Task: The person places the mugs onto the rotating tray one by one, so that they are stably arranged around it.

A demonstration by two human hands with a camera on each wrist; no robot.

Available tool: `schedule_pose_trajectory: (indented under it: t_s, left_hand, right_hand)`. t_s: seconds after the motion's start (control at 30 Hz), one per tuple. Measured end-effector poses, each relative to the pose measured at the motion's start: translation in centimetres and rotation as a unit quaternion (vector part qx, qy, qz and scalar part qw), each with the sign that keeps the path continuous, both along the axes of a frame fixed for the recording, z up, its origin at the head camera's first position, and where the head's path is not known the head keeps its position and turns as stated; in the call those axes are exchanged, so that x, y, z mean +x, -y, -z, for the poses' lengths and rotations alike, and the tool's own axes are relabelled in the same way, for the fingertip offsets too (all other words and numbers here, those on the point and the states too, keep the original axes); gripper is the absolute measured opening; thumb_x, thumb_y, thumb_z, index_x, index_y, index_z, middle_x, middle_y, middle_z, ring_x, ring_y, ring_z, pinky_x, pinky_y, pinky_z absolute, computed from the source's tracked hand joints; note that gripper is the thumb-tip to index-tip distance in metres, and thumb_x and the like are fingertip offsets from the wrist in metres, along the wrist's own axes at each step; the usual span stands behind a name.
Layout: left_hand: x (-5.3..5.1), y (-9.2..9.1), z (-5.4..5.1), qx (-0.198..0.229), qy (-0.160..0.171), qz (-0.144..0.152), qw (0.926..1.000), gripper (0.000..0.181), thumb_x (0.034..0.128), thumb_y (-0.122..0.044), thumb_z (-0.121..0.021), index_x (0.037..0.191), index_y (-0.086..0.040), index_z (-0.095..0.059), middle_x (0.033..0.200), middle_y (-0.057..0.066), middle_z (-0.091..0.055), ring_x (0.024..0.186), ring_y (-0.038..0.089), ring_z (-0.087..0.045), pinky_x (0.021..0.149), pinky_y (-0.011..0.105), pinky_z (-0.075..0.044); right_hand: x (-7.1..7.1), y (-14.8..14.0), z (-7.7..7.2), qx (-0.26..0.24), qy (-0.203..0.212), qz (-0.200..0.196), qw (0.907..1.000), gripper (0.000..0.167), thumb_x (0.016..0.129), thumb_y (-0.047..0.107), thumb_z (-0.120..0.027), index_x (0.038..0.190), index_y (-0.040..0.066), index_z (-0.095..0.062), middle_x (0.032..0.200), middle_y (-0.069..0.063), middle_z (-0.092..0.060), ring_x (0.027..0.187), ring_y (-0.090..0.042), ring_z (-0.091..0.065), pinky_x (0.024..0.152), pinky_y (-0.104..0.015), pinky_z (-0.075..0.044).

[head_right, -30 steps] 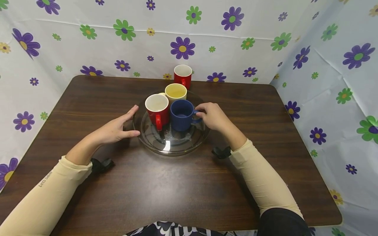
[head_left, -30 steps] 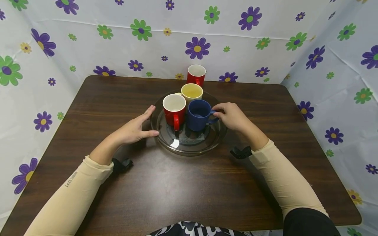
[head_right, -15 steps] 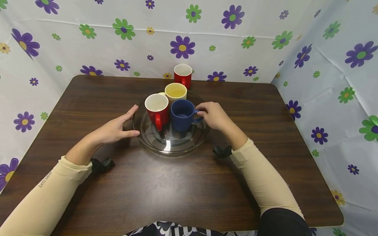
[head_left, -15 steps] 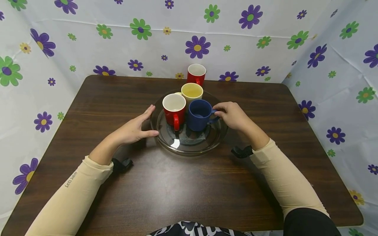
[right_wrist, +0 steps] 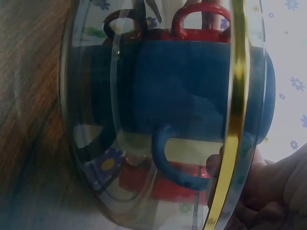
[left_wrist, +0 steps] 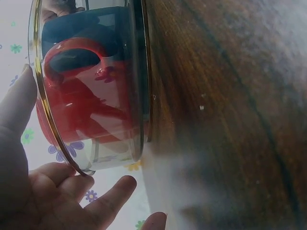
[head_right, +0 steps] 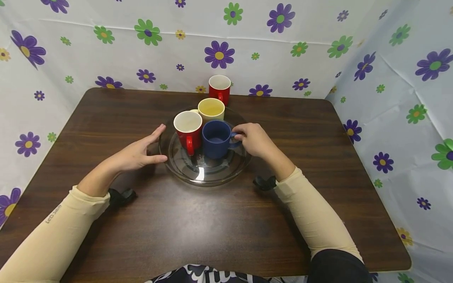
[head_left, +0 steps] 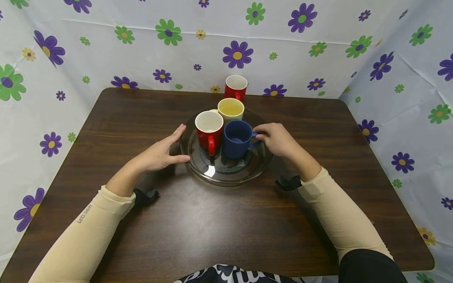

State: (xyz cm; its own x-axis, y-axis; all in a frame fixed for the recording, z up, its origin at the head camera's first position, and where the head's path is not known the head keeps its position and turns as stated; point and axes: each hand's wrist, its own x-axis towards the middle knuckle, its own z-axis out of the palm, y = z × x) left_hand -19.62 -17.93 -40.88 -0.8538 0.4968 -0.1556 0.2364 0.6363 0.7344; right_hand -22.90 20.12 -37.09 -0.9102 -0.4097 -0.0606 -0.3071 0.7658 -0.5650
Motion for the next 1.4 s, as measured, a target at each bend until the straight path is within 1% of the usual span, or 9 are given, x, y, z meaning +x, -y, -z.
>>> schedule_pose_trajectory:
  t_s: [0.17, 0.33, 0.47, 0.57, 0.7, 0.8, 0.93, 1.13, 1.4]
  left_hand:
    - [0.1, -0.1, -0.1, 0.000, 0.000, 0.000, 1.0000, 0.103, 0.0939, -0.042, -0.073, 0.165, -0.018, -0.002, 0.171, 0.002, 0.004, 0.155, 0.037, -0.010, 0.120, 0.063, -0.013]
    - [0.2, 0.0, -0.1, -0.003, -0.001, 0.001, 1.0000, 0.103, 0.0941, -0.041, -0.073, 0.165, -0.018, -0.002, 0.171, 0.002, 0.005, 0.154, 0.038, -0.012, 0.119, 0.064, -0.014]
    - [0.2, 0.0, -0.2, -0.003, -0.002, 0.002, 1.0000, 0.102, 0.0943, -0.041, -0.072, 0.165, -0.018, -0.002, 0.171, 0.002, 0.005, 0.154, 0.038, -0.012, 0.119, 0.064, -0.014]
    - [0.2, 0.0, -0.2, -0.002, -0.002, 0.002, 1.0000, 0.103, 0.0942, -0.041, -0.072, 0.165, -0.018, -0.002, 0.171, 0.002, 0.005, 0.154, 0.038, -0.011, 0.119, 0.064, -0.014]
    - [0.2, 0.0, -0.2, -0.003, -0.004, 0.002, 1.0000, 0.103, 0.0942, -0.041, -0.072, 0.165, -0.018, -0.001, 0.171, 0.004, 0.004, 0.154, 0.038, -0.011, 0.119, 0.064, -0.014]
    - [0.1, 0.0, -0.2, -0.002, -0.005, 0.002, 1.0000, 0.103, 0.0942, -0.041, -0.073, 0.165, -0.018, -0.002, 0.171, 0.005, 0.004, 0.154, 0.038, -0.011, 0.120, 0.063, -0.013]
    - [0.0, 0.0, -0.1, 0.002, -0.004, 0.003, 1.0000, 0.103, 0.0941, -0.040, -0.073, 0.165, -0.018, -0.002, 0.171, 0.002, 0.005, 0.155, 0.037, -0.009, 0.120, 0.063, -0.012]
    - [0.0, 0.0, -0.1, 0.002, -0.005, 0.005, 1.0000, 0.103, 0.0941, -0.040, -0.073, 0.165, -0.017, -0.002, 0.170, 0.001, 0.006, 0.154, 0.037, -0.010, 0.120, 0.062, -0.012]
    - [0.0, 0.0, 0.1, 0.000, -0.005, 0.005, 1.0000, 0.102, 0.0943, -0.040, -0.072, 0.165, -0.017, -0.002, 0.171, 0.004, 0.005, 0.154, 0.038, -0.012, 0.120, 0.063, -0.013]
  right_hand:
    - [0.3, 0.1, 0.0, 0.002, 0.004, 0.001, 1.0000, 0.027, 0.103, 0.004, -0.056, 0.127, -0.001, -0.068, 0.110, -0.018, -0.073, 0.089, -0.028, -0.061, 0.074, -0.038, -0.049]
    - [0.7, 0.2, 0.1, 0.001, -0.004, -0.004, 1.0000, 0.027, 0.103, 0.004, -0.057, 0.126, -0.002, -0.068, 0.112, -0.017, -0.072, 0.091, -0.028, -0.061, 0.078, -0.039, -0.050]
    - [1.2, 0.4, 0.0, -0.002, 0.000, -0.005, 1.0000, 0.026, 0.102, 0.005, -0.058, 0.126, -0.002, -0.069, 0.112, -0.017, -0.072, 0.091, -0.028, -0.061, 0.078, -0.039, -0.049]
    - [1.6, 0.6, -0.1, -0.006, 0.001, -0.006, 1.0000, 0.026, 0.102, 0.004, -0.059, 0.125, -0.002, -0.069, 0.110, -0.017, -0.073, 0.088, -0.028, -0.060, 0.075, -0.039, -0.048]
    - [2.0, 0.8, -0.1, -0.010, -0.010, -0.011, 0.9998, 0.025, 0.101, 0.002, -0.060, 0.123, -0.004, -0.069, 0.106, -0.018, -0.074, 0.085, -0.027, -0.061, 0.073, -0.037, -0.047]
    - [2.2, 0.9, -0.2, -0.012, -0.013, -0.014, 0.9997, 0.025, 0.100, 0.001, -0.060, 0.123, -0.005, -0.069, 0.105, -0.018, -0.074, 0.085, -0.027, -0.061, 0.073, -0.036, -0.046]
    - [2.3, 1.0, -0.2, -0.010, -0.007, -0.013, 0.9998, 0.025, 0.100, 0.003, -0.060, 0.123, -0.004, -0.069, 0.104, -0.017, -0.074, 0.086, -0.028, -0.060, 0.075, -0.038, -0.047]
    - [2.6, 1.3, -0.1, -0.007, -0.008, -0.002, 0.9999, 0.020, 0.100, 0.004, -0.062, 0.116, -0.002, -0.071, 0.099, -0.014, -0.073, 0.087, -0.028, -0.060, 0.078, -0.039, -0.047]
    - [2.9, 1.6, 0.3, 0.001, -0.026, -0.008, 0.9996, 0.016, 0.100, 0.005, -0.062, 0.110, -0.003, -0.071, 0.095, -0.013, -0.072, 0.084, -0.027, -0.060, 0.078, -0.041, -0.049]
